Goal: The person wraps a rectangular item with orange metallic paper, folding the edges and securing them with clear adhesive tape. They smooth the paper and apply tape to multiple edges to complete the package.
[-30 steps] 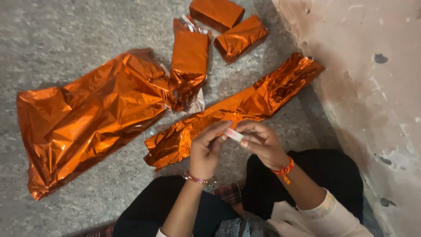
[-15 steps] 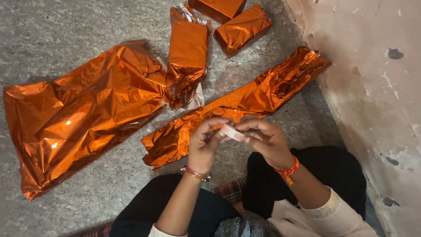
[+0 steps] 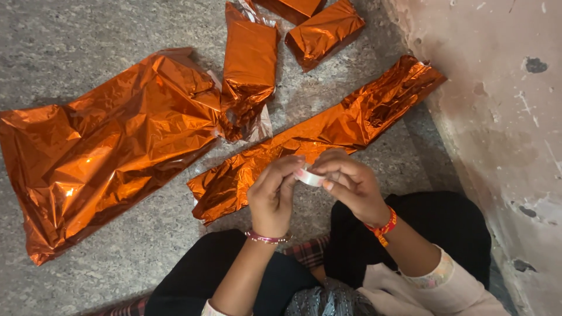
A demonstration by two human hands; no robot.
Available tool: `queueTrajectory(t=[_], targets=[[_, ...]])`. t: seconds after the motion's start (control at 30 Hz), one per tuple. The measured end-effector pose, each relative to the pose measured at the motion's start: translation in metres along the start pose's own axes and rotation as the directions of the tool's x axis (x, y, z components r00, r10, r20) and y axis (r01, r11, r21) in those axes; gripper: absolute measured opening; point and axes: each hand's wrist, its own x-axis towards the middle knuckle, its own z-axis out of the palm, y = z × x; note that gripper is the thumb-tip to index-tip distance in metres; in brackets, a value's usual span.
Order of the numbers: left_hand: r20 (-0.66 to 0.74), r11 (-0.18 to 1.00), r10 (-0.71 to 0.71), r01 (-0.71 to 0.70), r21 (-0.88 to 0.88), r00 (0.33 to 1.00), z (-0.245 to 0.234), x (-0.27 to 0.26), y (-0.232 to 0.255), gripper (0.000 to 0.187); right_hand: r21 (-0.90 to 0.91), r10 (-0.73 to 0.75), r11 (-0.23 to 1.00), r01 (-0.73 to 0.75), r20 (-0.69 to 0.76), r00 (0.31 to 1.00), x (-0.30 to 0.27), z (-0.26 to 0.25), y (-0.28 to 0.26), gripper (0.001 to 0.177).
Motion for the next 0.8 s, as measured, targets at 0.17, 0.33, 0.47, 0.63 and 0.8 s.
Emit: queueTrajectory(t=[0.17,0.33,0.47,0.63,0.8], targets=[[0.010,0.983,0.112,-0.112,0.144,0.994,-0.005,0.003,0.019,0.023,-0.044,-0.034,0.998,0.034,0.008,0.999,0.001,-0.003,-0.001,0.017],[0.031,0.931,0.226,-0.225,0.287,0.974,-0.006,0.005,0.024,0.026,-0.022,-0.050,0.998,0.050,0.013,0.999,0.000,-0.004,-0.003,0.018],[0.033,0.924,0.210,-0.209,0.321,0.977,-0.003,0.003,0.020,0.026,0.011,-0.042,0.999,0.042,0.011,0.999,-0.001,-0.004,0.002,0.020],[-0.039,0.992,0.031,-0.026,0.120,0.999,0.001,-0.001,0.011,0.018,0.078,0.030,0.997,-0.029,-0.007,1.000,-0.003,-0.004,0.007,0.023],[0.005,0.967,-0.187,0.185,-0.175,0.982,0.006,-0.006,-0.003,0.024,0.000,0.022,1.000,-0.022,0.012,1.000,-0.002,-0.008,0.010,0.023]])
